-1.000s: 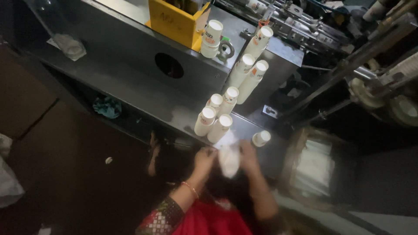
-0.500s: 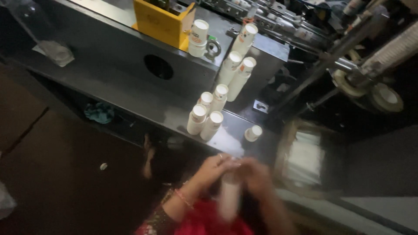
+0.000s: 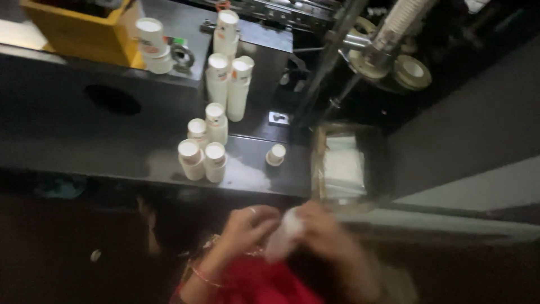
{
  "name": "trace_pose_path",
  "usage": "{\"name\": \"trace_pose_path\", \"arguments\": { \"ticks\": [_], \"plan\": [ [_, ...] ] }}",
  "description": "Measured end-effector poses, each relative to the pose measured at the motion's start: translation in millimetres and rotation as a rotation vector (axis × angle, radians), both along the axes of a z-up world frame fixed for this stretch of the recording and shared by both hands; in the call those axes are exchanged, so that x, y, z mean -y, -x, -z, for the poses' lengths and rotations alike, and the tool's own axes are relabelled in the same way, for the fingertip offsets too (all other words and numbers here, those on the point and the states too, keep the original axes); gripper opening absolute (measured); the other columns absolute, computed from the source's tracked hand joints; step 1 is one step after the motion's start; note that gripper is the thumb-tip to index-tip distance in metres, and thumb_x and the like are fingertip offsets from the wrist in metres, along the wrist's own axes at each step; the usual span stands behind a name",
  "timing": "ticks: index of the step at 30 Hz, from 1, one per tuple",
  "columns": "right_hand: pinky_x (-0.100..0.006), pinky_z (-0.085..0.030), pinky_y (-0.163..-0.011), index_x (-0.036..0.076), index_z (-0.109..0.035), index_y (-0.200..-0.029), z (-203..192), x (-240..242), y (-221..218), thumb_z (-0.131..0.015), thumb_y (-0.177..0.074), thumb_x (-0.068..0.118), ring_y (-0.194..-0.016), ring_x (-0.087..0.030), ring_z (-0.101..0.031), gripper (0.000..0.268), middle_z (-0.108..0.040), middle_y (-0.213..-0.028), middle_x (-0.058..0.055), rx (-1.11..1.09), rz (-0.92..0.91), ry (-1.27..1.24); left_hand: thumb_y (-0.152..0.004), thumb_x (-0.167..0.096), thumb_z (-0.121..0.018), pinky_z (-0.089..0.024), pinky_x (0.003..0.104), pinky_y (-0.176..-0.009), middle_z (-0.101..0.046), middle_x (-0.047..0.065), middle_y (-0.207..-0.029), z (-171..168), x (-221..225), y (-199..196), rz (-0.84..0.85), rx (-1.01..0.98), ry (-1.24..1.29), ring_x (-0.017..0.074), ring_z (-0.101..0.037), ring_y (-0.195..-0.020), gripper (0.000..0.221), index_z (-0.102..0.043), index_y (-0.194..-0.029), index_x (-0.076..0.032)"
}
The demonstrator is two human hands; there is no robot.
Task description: The person stacks paper cups on a workstation, picks up plastic sleeves, and slides the stacks of cups into the sleeves by hand.
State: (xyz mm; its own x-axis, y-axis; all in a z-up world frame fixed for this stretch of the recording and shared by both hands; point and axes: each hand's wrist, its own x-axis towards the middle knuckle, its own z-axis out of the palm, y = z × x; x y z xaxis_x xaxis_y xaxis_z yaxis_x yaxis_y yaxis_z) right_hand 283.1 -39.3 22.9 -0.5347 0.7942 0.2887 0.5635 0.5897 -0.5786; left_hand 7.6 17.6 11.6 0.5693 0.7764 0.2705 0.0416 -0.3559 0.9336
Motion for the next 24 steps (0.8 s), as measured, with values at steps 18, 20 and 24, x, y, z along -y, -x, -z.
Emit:
{"name": "trace_pose_path", "arguments": {
  "ticks": [18, 20, 24],
  "plan": [
    [-0.045, -0.043, -0.105, 0.007, -0.061, -0.133, 10, -76, -88, -0.063, -0.096, 0.031, -0.124, -0.030, -0.057, 0.044, -0.058, -0.139, -0.015, 0.329, 0.933, 0.351, -0.091, -0.017, -0.066, -0.062, 0.029, -0.075, -0.081, 0.007, -0.087, 7, -18, 11, -0.250, 0.068, 0.495, 0.0134, -0.078, -0.081, 0.021, -0.076, -0.100, 0.000],
    [-0.045, -0.043, -0.108, 0.003, -0.063, -0.129, 67, -103, -100, -0.068, -0.083, 0.017, -0.128, -0.033, -0.053, 0.048, -0.058, -0.138, -0.019, 0.580, 0.750, -0.066, -0.092, -0.017, -0.068, -0.060, 0.029, -0.073, -0.081, 0.009, -0.085, 0, -15, 22, -0.330, 0.022, 0.496, 0.0145, -0.076, -0.080, 0.021, -0.078, -0.098, 0.000],
    [-0.042, -0.047, -0.109, 0.007, -0.068, -0.115, 47, -106, -72, -0.067, -0.081, 0.008, -0.126, -0.031, -0.058, 0.035, -0.065, -0.128, -0.015, 0.731, 0.731, -0.094, -0.093, -0.017, -0.070, -0.059, 0.030, -0.073, -0.081, 0.011, -0.084, 13, -14, 30, -0.367, 0.106, 0.502, 0.0155, -0.075, -0.079, 0.021, -0.078, -0.098, 0.002]
  ]
}}
